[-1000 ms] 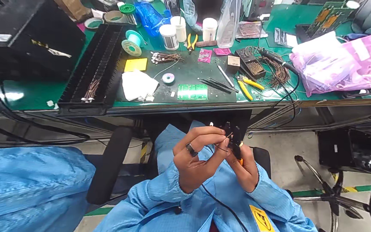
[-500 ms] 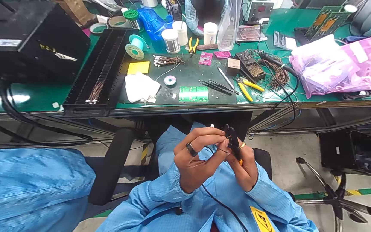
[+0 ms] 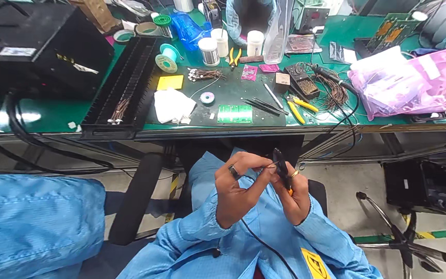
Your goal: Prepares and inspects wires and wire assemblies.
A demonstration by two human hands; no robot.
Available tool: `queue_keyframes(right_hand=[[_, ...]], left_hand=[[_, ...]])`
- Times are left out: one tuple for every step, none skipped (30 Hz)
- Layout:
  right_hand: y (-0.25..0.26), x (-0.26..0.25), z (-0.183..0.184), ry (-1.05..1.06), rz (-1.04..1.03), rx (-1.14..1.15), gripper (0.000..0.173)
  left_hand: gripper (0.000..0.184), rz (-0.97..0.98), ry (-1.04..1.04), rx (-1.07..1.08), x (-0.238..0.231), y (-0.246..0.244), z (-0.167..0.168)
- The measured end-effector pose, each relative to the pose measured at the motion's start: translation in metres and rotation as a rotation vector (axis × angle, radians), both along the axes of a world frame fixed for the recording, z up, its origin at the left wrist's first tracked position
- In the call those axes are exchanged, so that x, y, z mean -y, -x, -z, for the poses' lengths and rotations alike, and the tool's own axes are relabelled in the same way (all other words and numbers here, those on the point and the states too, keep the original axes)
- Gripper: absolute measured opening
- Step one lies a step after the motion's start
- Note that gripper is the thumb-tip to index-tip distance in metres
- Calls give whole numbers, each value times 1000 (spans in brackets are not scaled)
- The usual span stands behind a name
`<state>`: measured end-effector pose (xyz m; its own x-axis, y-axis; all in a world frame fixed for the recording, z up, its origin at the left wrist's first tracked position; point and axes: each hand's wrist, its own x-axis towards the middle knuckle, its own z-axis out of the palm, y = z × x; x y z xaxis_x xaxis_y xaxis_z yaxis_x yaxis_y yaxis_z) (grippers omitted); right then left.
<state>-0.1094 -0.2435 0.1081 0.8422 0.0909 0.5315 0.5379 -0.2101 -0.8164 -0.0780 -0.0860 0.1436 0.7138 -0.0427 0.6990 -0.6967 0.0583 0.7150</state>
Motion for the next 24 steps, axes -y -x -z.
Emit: queue_keyframes(right_hand=[[-1, 1, 0, 7, 8, 6, 31], [-2, 2, 0, 17, 19, 11, 32], [-4, 4, -1, 34, 34, 16, 32], [-5, 7, -1, 52, 45, 17, 33], [-6, 9, -1, 66, 49, 15, 34], [-8, 11, -1, 72, 55, 10, 35], [-9, 13, 0, 77, 64, 5, 35], [-10, 15, 1, 85, 73, 3, 35], [-11, 16, 2, 95, 82, 2, 35], [-12, 17, 2, 103, 88, 4, 35], [-12, 17, 3, 110, 94, 9, 35], [-13, 16, 4, 114, 97, 10, 35], [-13, 15, 5, 116, 100, 9, 35], [-13, 14, 5, 111, 100, 5, 35], [-15, 15, 5, 90, 100, -9, 33], [-16, 16, 5, 40, 109, -39, 31], [-18, 22, 4, -52, 138, -78, 28], [-25, 35, 1, -161, 209, -102, 25], [-32, 53, -1, -223, 301, -90, 22], [-38, 70, -1, -256, 359, -57, 20], [-42, 81, -1, -281, 350, -21, 22], [-43, 83, -1, -269, 303, -9, 26], [-39, 77, 3, -234, 236, -10, 29], [-36, 67, 7, -178, 176, -2, 32]], left_hand=[[9, 3, -13, -6, -1, 0, 0], [9, 6, -26, -10, -3, 0, 0], [9, 4, -41, -15, -5, -1, -1], [9, -3, -52, -22, -6, -1, -1], [8, -7, -53, -30, -7, -1, -1], [8, -6, -50, -39, -8, -2, -2], [7, 0, -46, -49, -8, -2, -2], [7, 6, -37, -59, -8, -2, -2], [6, 12, -27, -71, -7, -2, -2], [6, 18, -15, -83, -7, -1, -2], [6, 23, -6, -96, -7, -1, -2], [6, 29, 3, -110, -7, 0, -2], [6, 35, 15, -124, -7, 0, -1], [5, 40, 27, -136, -7, -1, -1], [5, 42, 38, -145, -8, -1, 0], [5, 37, 50, -153, -9, -1, 0], [5, 17, 57, -153, -13, 0, 1], [4, -13, 62, -148, -20, 0, 0], [5, -25, 78, -153, -27, 0, -1], [6, -10, 98, -172, -34, 1, -2], [6, 23, 116, -200, -37, 0, -4], [6, 74, 127, -232, -38, 0, -7], [6, 142, 127, -270, -37, 1, -9], [7, 224, 121, -303, -36, 0, -11]])
